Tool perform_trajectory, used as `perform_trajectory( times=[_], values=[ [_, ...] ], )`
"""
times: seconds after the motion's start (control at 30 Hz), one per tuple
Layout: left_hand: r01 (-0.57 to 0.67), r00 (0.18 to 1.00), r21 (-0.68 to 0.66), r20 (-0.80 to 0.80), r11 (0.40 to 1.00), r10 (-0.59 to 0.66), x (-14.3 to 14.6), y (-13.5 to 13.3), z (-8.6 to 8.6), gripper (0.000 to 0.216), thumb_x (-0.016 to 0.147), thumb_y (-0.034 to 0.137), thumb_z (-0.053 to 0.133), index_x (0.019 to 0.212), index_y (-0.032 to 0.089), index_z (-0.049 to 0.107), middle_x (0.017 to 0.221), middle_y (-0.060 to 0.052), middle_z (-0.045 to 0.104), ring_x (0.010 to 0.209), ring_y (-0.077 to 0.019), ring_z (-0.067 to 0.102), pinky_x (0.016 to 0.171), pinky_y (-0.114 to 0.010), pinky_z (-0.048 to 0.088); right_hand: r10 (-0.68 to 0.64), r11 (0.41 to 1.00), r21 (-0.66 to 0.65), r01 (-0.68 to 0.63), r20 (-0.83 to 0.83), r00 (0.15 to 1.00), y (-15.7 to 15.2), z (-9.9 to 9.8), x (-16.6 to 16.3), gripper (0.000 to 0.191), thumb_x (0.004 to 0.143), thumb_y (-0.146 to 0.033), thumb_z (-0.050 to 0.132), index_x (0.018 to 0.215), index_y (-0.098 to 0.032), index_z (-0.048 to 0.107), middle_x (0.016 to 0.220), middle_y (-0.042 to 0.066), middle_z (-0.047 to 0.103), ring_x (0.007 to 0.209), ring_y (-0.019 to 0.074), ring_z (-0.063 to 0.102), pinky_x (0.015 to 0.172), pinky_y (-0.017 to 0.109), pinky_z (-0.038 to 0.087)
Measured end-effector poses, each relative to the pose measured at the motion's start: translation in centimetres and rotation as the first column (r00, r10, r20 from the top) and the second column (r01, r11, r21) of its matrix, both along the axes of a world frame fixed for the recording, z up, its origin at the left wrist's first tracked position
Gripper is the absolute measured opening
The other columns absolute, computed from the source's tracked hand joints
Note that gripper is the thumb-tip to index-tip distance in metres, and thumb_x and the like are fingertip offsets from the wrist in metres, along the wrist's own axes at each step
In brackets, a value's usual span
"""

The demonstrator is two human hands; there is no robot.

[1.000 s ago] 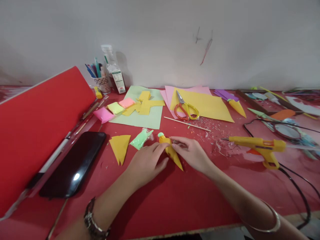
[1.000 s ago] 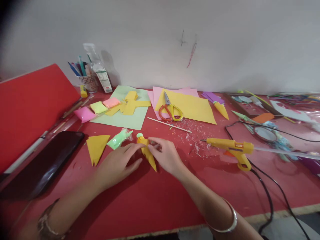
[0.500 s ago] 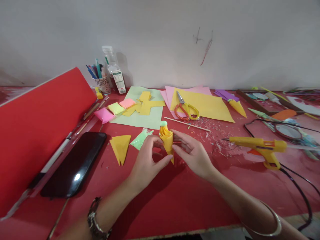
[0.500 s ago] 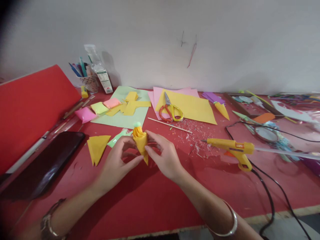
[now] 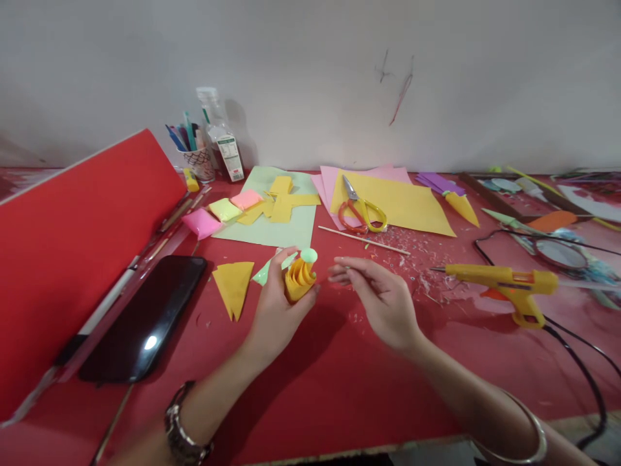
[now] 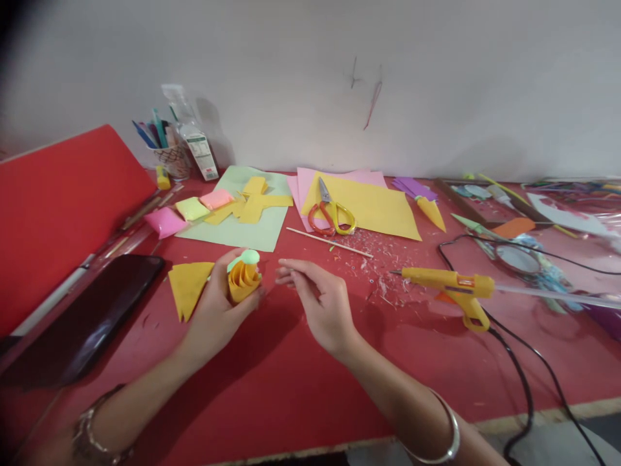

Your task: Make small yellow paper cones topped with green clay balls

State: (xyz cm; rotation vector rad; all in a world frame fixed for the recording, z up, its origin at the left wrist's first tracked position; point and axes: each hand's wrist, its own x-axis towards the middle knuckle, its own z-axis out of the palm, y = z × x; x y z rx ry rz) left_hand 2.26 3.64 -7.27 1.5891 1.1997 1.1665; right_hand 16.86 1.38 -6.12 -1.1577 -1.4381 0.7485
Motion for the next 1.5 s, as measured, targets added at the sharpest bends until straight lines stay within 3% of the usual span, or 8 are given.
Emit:
perform_trajectory(
  times=[0.1, 0.23, 0.47, 0.7, 1.0, 1.23, 1.5],
  values=[
    [0.042, 0.994, -0.017, 0.106, 0.999, -0.04, 0.0, -0.1, 0.2, 0.043, 0.068, 0.023, 0.055, 0.108, 0.021, 0.038, 0.102, -0.004, 0.049, 0.088, -0.014, 0.052, 0.077, -0.028, 0.045, 0.007, 1.0, -0.01, -0.007, -0.023, 1.0, -0.1, 0.0, -0.1, 0.015, 0.081, -0.015, 0.045, 0.091, -0.018, 0.056, 0.081, 0.003, 0.068, 0.077, 0.0116, 0.065, 0.072, 0.025, 0.053],
    [0.143, 0.969, -0.057, 0.212, 0.988, -0.128, 0.0, -0.2, 0.6, 0.031, 0.067, 0.025, 0.056, 0.095, 0.02, 0.043, 0.079, 0.001, 0.052, 0.068, -0.0109, 0.053, 0.064, -0.025, 0.046, 0.033, 0.999, -0.032, -0.033, -0.001, 0.999, -0.2, 0.0, -0.2, 0.008, 0.08, -0.017, 0.047, 0.085, -0.018, 0.053, 0.073, 0.002, 0.067, 0.073, 0.0122, 0.065, 0.069, 0.024, 0.053],
    [0.192, 0.973, -0.098, 0.148, 0.977, -0.176, 0.0, -0.4, 1.3, 0.013, 0.065, 0.026, 0.054, 0.066, 0.019, 0.043, 0.059, 0.004, 0.048, 0.052, -0.0083, 0.045, 0.049, -0.022, 0.043, -0.037, 0.997, 0.073, 0.022, 0.214, 0.976, -0.3, 0.5, -0.1, 0.005, 0.073, -0.017, 0.055, 0.068, -0.019, 0.056, 0.062, -0.002, 0.062, 0.056, 0.0091, 0.058, 0.053, 0.02, 0.049],
    [0.223, 0.97, -0.033, 0.105, 0.974, -0.219, -0.3, -0.4, 0.9, 0.017, 0.066, 0.028, 0.058, 0.066, 0.018, 0.044, 0.057, 0.004, 0.048, 0.051, -0.0091, 0.046, 0.046, -0.022, 0.041, -0.048, 0.99, 0.141, 0.013, 0.243, 0.969, -0.1, 0.5, 0.0, 0.02, 0.077, -0.012, 0.05, 0.086, -0.023, 0.064, 0.082, 0.002, 0.065, 0.077, 0.0123, 0.06, 0.068, 0.026, 0.049],
    [0.248, 0.965, -0.166, 0.13, 0.954, -0.228, 0.0, -0.4, 1.0, 0.02, 0.068, 0.034, 0.051, 0.068, 0.02, 0.037, 0.051, 0.008, 0.04, 0.04, -0.0051, 0.037, 0.038, -0.019, 0.033, -0.069, 0.978, 0.209, 0.002, 0.314, 0.947, -0.3, 0.9, -0.1, 0.021, 0.077, -0.011, 0.049, 0.086, -0.023, 0.064, 0.079, 0.001, 0.065, 0.073, 0.0122, 0.06, 0.066, 0.025, 0.05],
    [0.213, 0.977, -0.128, 0.053, 0.969, -0.208, 0.1, -0.1, 0.5, 0.017, 0.07, 0.032, 0.051, 0.076, 0.02, 0.04, 0.057, 0.006, 0.041, 0.048, -0.008, 0.04, 0.042, -0.021, 0.033, -0.079, 0.992, 0.116, 0.059, 0.177, 0.981, -0.5, 0.3, -0.2, 0.017, 0.075, -0.015, 0.053, 0.09, -0.022, 0.056, 0.078, 0.001, 0.065, 0.072, 0.0112, 0.063, 0.066, 0.023, 0.052],
    [0.322, 0.946, -0.156, 0.077, 0.934, -0.314, 0.1, 0.1, -0.2, 0.011, 0.076, 0.023, 0.045, 0.084, 0.02, 0.039, 0.068, 0.005, 0.041, 0.052, -0.0072, 0.042, 0.05, -0.021, 0.039, -0.071, 0.989, 0.14, 0.045, 0.186, 0.98, -0.5, 0.6, -0.2, 0.006, 0.074, -0.015, 0.057, 0.075, -0.02, 0.058, 0.07, -0.001, 0.065, 0.063, 0.0101, 0.062, 0.059, 0.021, 0.052]
  ],
)
